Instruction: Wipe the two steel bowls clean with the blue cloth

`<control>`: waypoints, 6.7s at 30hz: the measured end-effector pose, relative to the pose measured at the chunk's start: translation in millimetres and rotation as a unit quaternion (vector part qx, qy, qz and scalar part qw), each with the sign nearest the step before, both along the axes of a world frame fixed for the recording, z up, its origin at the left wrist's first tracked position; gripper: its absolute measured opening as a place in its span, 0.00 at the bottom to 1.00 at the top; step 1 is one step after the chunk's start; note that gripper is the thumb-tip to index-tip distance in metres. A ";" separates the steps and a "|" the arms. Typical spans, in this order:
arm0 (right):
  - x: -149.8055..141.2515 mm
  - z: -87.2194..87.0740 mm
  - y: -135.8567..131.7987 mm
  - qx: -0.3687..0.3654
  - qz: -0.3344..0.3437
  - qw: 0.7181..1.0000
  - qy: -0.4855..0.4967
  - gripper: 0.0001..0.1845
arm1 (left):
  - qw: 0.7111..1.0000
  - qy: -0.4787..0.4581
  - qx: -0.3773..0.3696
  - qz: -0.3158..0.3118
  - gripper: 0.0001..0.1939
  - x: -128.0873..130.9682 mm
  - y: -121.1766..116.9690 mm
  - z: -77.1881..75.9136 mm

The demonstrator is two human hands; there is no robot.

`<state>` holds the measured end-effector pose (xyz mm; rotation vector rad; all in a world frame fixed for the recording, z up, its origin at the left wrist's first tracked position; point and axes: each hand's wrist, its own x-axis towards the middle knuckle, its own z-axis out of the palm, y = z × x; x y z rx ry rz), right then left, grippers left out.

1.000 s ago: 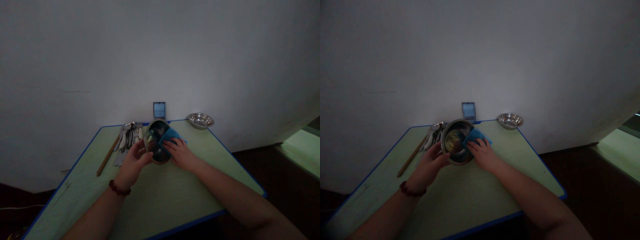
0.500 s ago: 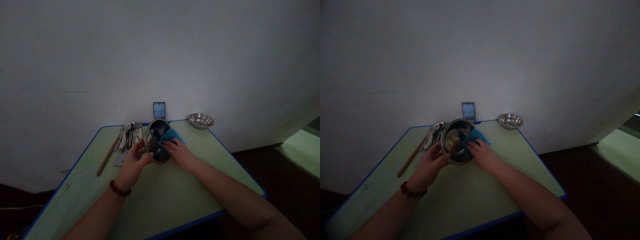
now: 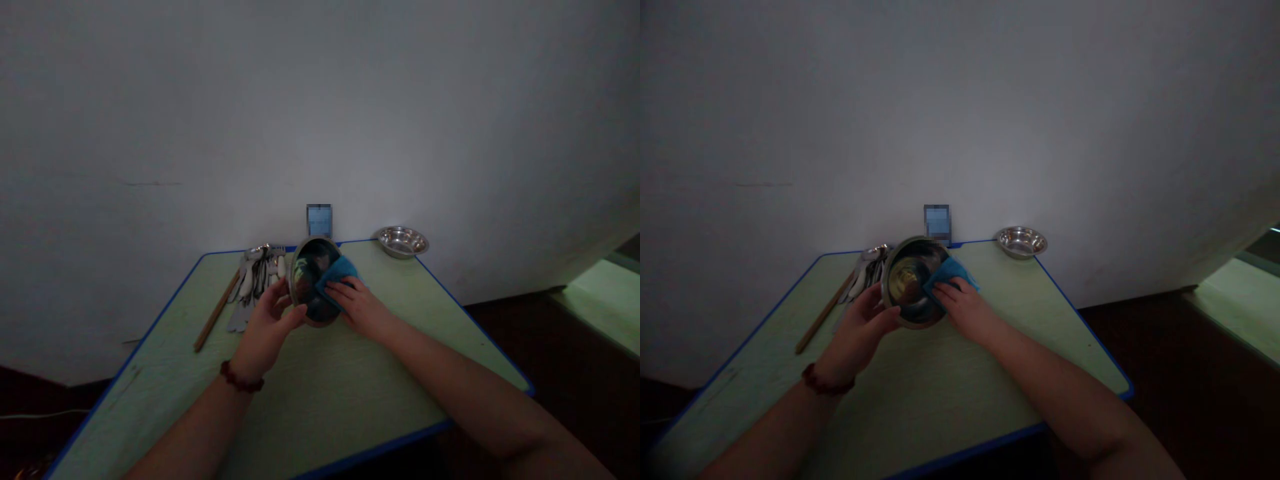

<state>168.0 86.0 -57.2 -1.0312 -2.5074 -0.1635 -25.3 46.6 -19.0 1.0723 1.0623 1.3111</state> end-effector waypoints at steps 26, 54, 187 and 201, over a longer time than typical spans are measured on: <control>-0.5 -1.1 1.4 -0.017 0.027 0.999 0.016 0.25 | 0.999 0.020 0.046 0.011 0.32 0.1 1.7 -12.3; -3.3 -3.1 -0.1 -0.004 0.025 1.000 0.012 0.25 | 0.995 0.042 0.088 0.023 0.30 4.7 -0.1 -12.5; -15.5 4.8 -18.1 -0.004 0.032 0.999 -0.026 0.23 | 0.996 -0.081 -0.007 0.040 0.19 2.3 4.5 -11.4; -9.9 3.4 -9.5 -0.002 0.032 0.998 -0.052 0.24 | 0.999 -0.038 -0.012 0.003 0.17 -6.8 7.8 -11.9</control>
